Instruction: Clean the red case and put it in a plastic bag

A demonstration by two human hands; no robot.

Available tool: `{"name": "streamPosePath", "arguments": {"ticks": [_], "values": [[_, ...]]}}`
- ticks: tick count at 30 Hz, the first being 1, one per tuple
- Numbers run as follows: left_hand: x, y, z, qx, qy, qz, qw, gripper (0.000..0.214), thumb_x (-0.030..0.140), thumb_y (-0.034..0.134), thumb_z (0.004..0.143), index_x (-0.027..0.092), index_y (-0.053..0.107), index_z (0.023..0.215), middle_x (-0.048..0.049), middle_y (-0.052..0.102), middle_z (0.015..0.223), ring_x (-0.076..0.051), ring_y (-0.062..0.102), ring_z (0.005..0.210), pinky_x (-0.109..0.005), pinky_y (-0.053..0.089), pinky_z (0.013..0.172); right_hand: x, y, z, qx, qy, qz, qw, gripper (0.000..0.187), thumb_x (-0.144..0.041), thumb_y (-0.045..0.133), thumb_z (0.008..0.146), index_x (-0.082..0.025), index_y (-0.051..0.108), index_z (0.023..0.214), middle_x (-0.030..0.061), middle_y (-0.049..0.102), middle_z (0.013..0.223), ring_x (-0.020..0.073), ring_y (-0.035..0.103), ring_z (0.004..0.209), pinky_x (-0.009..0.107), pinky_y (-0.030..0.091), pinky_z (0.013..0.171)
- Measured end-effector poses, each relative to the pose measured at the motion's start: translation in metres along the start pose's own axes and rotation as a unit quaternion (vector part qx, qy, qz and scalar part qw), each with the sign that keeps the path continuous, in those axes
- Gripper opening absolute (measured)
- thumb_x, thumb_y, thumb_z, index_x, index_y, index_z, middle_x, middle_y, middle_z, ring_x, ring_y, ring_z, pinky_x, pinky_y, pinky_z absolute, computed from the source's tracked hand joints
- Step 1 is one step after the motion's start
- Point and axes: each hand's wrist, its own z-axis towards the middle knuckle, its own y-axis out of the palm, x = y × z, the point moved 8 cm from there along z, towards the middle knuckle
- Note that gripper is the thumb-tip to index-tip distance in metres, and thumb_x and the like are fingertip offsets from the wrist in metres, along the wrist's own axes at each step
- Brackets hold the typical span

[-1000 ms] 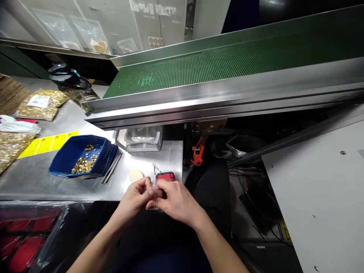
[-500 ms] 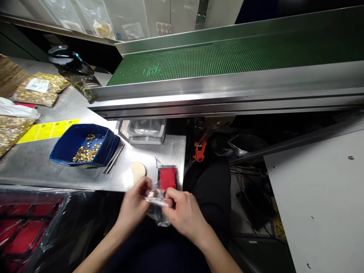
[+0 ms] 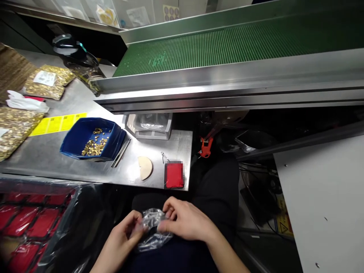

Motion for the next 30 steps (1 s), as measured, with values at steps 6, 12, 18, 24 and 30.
{"name": "streamPosePath", "arguments": {"ticks": [6,12,18,24,30], "values": [[-0.003,0.007,0.001,0.003,-0.031,-0.158,0.987,0.039,0.056,0.073,0.083,0.021,0.058,0.079,0.0039,0.047,0.069,-0.014,0.042,0.064,-0.024,0.033,0.059,0.062,-0.004,0.02,0.159,0.113,0.383,0.903,0.051,-0.063,0.071,0.086,-0.017,0.063,0.107,0.0106,0.072,0.115,0.0098,0.068,0.071,0.019,0.052,0.057],[0.002,0.013,0.013,0.003,-0.024,-0.146,0.989,0.046,0.062,0.066,0.088,0.02,0.051,0.074,0.0077,0.032,0.06,-0.011,0.025,0.056,-0.024,0.02,0.053,0.068,-0.004,0.035,0.24,0.069,0.438,0.864,0.051,-0.061,0.083,0.076,-0.018,0.065,0.098,0.0029,0.071,0.095,0.0046,0.06,0.057,0.014,0.048,0.049],[0.014,0.012,0.021,0.022,0.021,-0.025,0.999,0.045,0.059,0.06,0.093,0.019,0.054,0.073,0.0052,0.039,0.063,-0.012,0.034,0.06,-0.024,0.026,0.056,0.022,-0.04,-0.037,0.308,-0.057,0.243,0.918,0.029,-0.047,0.074,0.09,-0.018,0.071,0.093,0.0025,0.071,0.08,0.015,0.067,0.074,0.024,0.054,0.069],[0.043,0.016,0.028,-0.002,0.078,0.018,0.997,0.041,0.047,0.048,0.103,0.021,0.048,0.072,0.0043,0.045,0.064,-0.013,0.042,0.06,-0.024,0.031,0.055,-0.024,-0.007,-0.074,0.055,-0.127,-0.335,0.932,0.009,-0.017,0.069,0.089,-0.024,0.068,0.094,-0.0009,0.07,0.089,0.0194,0.064,0.078,0.03,0.043,0.067],[0.1,0.04,0.003,0.053,0.35,0.234,0.906,0.023,0.021,0.049,0.105,0.02,0.053,0.082,0.0017,0.055,0.071,-0.014,0.05,0.062,-0.027,0.039,0.061,0.005,0.015,-0.071,0.073,-0.111,-0.504,0.854,0.021,-0.014,0.072,0.079,-0.023,0.066,0.098,-0.001,0.071,0.087,0.0216,0.065,0.073,0.032,0.036,0.06]]}}
